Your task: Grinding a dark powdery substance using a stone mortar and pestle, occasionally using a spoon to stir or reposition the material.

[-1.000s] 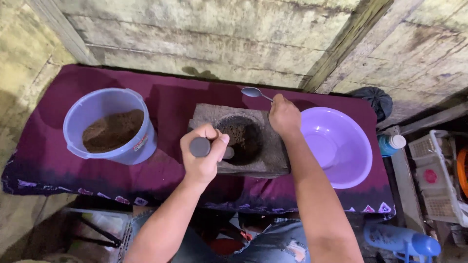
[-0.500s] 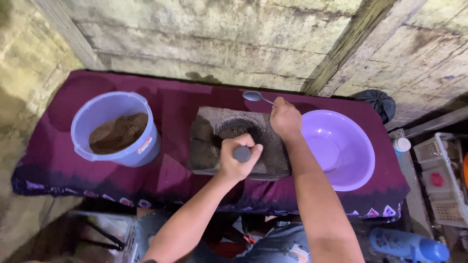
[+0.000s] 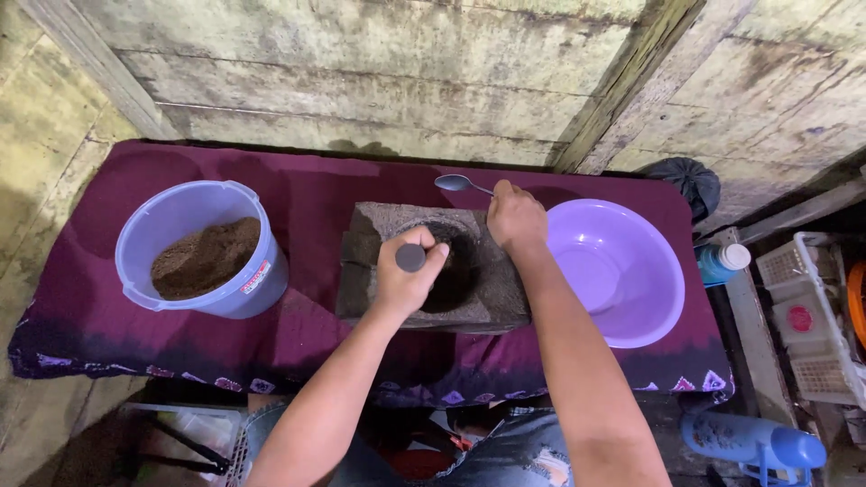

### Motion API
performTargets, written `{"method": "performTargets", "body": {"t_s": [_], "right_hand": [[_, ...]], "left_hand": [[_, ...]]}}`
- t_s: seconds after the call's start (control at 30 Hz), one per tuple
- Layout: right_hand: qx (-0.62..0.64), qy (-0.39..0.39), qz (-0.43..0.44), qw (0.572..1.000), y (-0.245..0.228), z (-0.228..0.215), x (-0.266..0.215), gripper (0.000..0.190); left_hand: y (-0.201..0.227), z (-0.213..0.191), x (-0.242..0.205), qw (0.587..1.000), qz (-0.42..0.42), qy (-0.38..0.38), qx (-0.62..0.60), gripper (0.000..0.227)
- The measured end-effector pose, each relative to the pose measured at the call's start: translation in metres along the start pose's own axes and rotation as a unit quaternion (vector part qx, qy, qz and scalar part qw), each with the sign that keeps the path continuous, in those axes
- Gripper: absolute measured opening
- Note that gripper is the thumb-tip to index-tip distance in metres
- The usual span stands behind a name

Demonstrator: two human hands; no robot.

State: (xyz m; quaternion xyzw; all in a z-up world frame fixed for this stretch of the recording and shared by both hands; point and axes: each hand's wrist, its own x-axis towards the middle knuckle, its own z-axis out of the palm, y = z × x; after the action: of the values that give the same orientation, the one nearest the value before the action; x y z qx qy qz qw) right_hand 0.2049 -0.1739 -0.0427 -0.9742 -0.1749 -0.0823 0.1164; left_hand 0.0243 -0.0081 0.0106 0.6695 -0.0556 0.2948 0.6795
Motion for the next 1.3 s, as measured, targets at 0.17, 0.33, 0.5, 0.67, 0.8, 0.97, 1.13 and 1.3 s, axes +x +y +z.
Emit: {"method": "performTargets", "body": {"t_s": [0.17, 0.33, 0.5, 0.67, 0.8, 0.97, 1.13, 1.3], "right_hand": [[0.008, -0.02, 0.018, 1.0, -0.003, -0.003, 0.0, 0.023], [0.025, 0.006, -0.014, 1.0, -0.004, -0.009, -0.003, 0.021], [0.018, 0.062, -0.012, 0.998, 0.0, -0.001, -0.005, 0.017], [0.03, 0.021, 0.01, 0.999, -0.005, 0.0, -0.006, 0.022], [0.03, 0.014, 0.017, 0.999, 0.0, 0.002, -0.001, 0.021], [0.039, 0.025, 0.007, 0.999, 0.0, -0.003, -0.003, 0.018], [0.041, 0.022, -0.008, 0.999, -0.001, -0.002, -0.004, 0.018], [0.034, 0.039, -0.012, 0.999, 0.0, 0.0, -0.004, 0.018]], "left_hand": [[0.037, 0.0, 0.011, 0.997, -0.061, -0.018, -0.045, 0.035], [0.096, -0.01, 0.018, 0.992, -0.041, -0.001, -0.122, 0.037], [0.103, -0.019, 0.017, 0.992, -0.004, -0.026, -0.123, 0.039], [0.018, -0.02, -0.001, 0.999, -0.026, -0.002, -0.019, 0.035], [0.032, -0.023, 0.001, 0.999, -0.01, -0.017, -0.03, 0.038], [0.032, -0.013, -0.012, 0.999, 0.02, -0.031, -0.02, 0.036], [0.068, -0.013, -0.006, 0.995, 0.036, -0.039, -0.09, 0.04], [0.055, -0.01, -0.005, 0.994, 0.052, -0.08, -0.055, 0.034]]}}
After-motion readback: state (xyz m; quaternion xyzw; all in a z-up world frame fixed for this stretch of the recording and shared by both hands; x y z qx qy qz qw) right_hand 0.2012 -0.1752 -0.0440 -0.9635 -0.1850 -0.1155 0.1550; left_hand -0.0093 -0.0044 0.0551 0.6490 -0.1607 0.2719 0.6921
